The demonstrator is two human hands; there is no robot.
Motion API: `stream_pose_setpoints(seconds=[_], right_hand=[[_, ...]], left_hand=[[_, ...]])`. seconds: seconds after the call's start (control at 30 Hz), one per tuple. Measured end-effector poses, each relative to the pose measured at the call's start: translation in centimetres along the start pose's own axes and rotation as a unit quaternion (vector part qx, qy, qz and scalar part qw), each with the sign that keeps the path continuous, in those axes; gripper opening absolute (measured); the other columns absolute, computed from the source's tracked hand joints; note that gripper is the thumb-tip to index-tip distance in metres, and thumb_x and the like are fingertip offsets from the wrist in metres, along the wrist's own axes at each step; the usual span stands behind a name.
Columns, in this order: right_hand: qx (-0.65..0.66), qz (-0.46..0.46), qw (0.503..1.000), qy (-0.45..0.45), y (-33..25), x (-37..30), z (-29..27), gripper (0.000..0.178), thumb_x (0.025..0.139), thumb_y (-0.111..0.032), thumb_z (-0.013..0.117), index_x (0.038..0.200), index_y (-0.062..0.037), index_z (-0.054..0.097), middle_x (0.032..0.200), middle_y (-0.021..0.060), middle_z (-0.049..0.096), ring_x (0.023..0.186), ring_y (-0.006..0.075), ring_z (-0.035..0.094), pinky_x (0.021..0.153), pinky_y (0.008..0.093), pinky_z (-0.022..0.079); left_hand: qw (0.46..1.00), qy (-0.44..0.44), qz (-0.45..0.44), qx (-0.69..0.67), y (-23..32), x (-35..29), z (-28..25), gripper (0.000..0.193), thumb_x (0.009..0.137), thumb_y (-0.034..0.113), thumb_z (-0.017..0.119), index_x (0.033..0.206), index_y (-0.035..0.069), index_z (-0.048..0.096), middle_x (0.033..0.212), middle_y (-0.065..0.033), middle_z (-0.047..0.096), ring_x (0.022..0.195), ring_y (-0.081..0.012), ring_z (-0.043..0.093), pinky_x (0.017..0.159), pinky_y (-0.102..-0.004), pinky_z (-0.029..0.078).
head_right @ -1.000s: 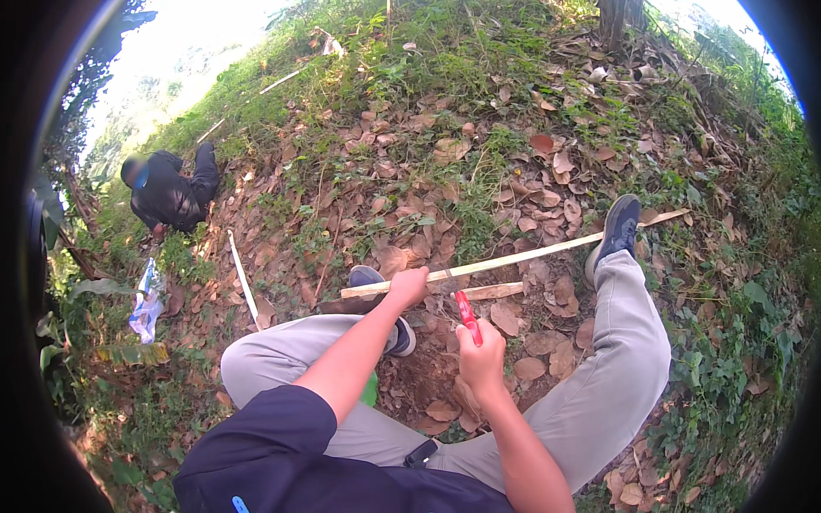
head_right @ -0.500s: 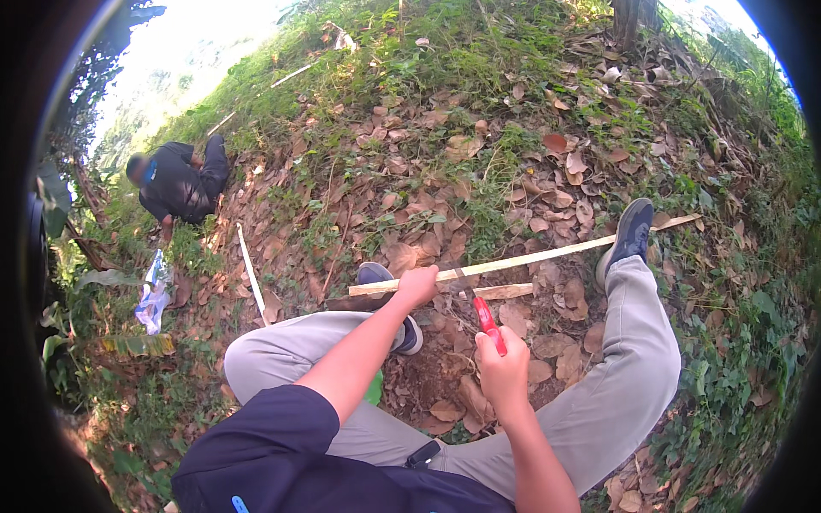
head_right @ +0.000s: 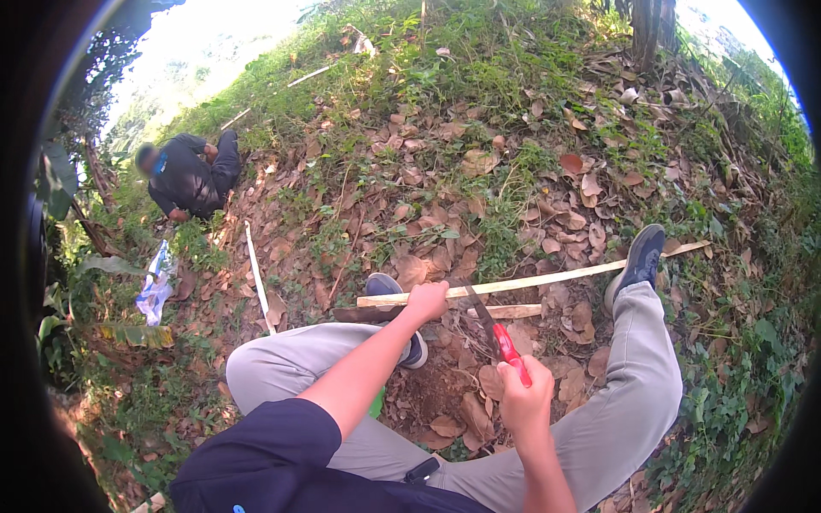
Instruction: The person sits on the ground and uses a red folding saw to cut a long, thin piece of wood. They hold the wood steady with their left hand and saw back and forth with their right hand, eventually cutting through the material.
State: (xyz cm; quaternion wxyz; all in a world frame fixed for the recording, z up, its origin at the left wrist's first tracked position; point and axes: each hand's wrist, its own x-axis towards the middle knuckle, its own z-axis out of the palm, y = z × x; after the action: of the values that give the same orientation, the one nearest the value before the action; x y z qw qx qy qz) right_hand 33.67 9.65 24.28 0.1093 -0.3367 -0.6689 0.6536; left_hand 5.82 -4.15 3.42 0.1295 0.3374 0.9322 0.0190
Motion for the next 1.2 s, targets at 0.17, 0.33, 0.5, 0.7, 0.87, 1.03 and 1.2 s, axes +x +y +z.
stream_pose_setpoints(seconds=[0.17, 0.33, 0.5, 0.7, 0.87, 1.03, 1.2], right_hand=[[0.041, 0.024, 0.999, -0.011, 1.0, 0.9, 0.8, 0.026, 0.088, -0.012, 0.063, 0.069, 0.0002, 0.051, 0.057, -0.0001, 0.046, 0.055, 0.0084, 0.040, 0.050, 0.0318, 0.031], [-0.040, -0.043, 0.998, -0.009, -0.4, -0.4, 2.4, 0.030, 0.089, -0.014, 0.064, 0.069, 0.0008, 0.047, 0.057, 0.0106, 0.048, 0.052, 0.0170, 0.046, 0.052, 0.0385, 0.036], [-0.150, -0.082, 0.985, -0.023, -2.5, -1.6, 1.4, 0.029, 0.086, -0.014, 0.064, 0.068, 0.0015, 0.047, 0.056, 0.0120, 0.046, 0.052, 0.0192, 0.044, 0.052, 0.0388, 0.035], [-0.075, -0.051, 0.996, -0.014, -1.8, 0.8, 1.9, 0.029, 0.086, -0.013, 0.064, 0.067, 0.0029, 0.048, 0.056, 0.0144, 0.047, 0.051, 0.0224, 0.041, 0.053, 0.0410, 0.035], [-0.186, -0.102, 0.976, -0.050, -1.6, -0.5, 4.5, 0.025, 0.089, -0.016, 0.063, 0.075, 0.0024, 0.053, 0.061, 0.0214, 0.054, 0.056, 0.0379, 0.057, 0.057, 0.0470, 0.042], [-0.210, -0.108, 0.971, -0.048, -4.6, -2.0, 3.5, 0.025, 0.088, -0.014, 0.063, 0.072, 0.0025, 0.052, 0.060, 0.0208, 0.054, 0.054, 0.0359, 0.056, 0.056, 0.0457, 0.042], [-0.161, -0.098, 0.982, -0.027, -3.0, -1.2, 3.1, 0.030, 0.088, -0.014, 0.063, 0.068, 0.0025, 0.048, 0.058, 0.0190, 0.051, 0.051, 0.0319, 0.051, 0.053, 0.0429, 0.039]], left_hand=[[0.999, -0.042, -0.029, -0.002, 0.6, 0.2, -0.7, 0.028, 0.086, 0.022, 0.061, 0.110, 0.008, 0.061, 0.107, -0.0145, 0.073, 0.100, -0.0326, 0.071, 0.087, -0.0479, 0.051], [0.999, -0.035, -0.026, -0.006, 0.7, -0.3, -0.8, 0.028, 0.086, 0.022, 0.060, 0.109, 0.007, 0.062, 0.106, -0.0147, 0.073, 0.099, -0.0331, 0.071, 0.087, -0.0481, 0.051], [1.000, -0.019, -0.023, -0.006, 0.2, -0.7, -0.3, 0.026, 0.087, 0.020, 0.060, 0.110, 0.007, 0.061, 0.106, -0.0154, 0.072, 0.099, -0.0343, 0.071, 0.087, -0.0488, 0.051], [0.999, -0.030, -0.027, -0.005, 0.6, -0.1, -0.7, 0.025, 0.087, 0.019, 0.059, 0.110, 0.008, 0.061, 0.105, -0.0153, 0.072, 0.100, -0.0333, 0.071, 0.088, -0.0496, 0.051], [0.999, -0.008, -0.033, -0.022, 0.6, -0.7, -0.6, 0.027, 0.082, 0.020, 0.067, 0.105, 0.008, 0.062, 0.105, -0.0144, 0.072, 0.100, -0.0330, 0.070, 0.085, -0.0487, 0.050], [0.997, 0.072, -0.025, 0.007, 1.8, -1.6, 0.6, 0.022, 0.081, 0.017, 0.066, 0.102, 0.009, 0.061, 0.095, -0.0125, 0.070, 0.093, -0.0328, 0.069, 0.082, -0.0494, 0.049], [1.000, 0.018, -0.024, -0.001, 0.9, -0.5, 0.3, 0.026, 0.084, 0.016, 0.066, 0.108, 0.009, 0.060, 0.105, -0.0126, 0.071, 0.101, -0.0312, 0.069, 0.086, -0.0473, 0.050]])
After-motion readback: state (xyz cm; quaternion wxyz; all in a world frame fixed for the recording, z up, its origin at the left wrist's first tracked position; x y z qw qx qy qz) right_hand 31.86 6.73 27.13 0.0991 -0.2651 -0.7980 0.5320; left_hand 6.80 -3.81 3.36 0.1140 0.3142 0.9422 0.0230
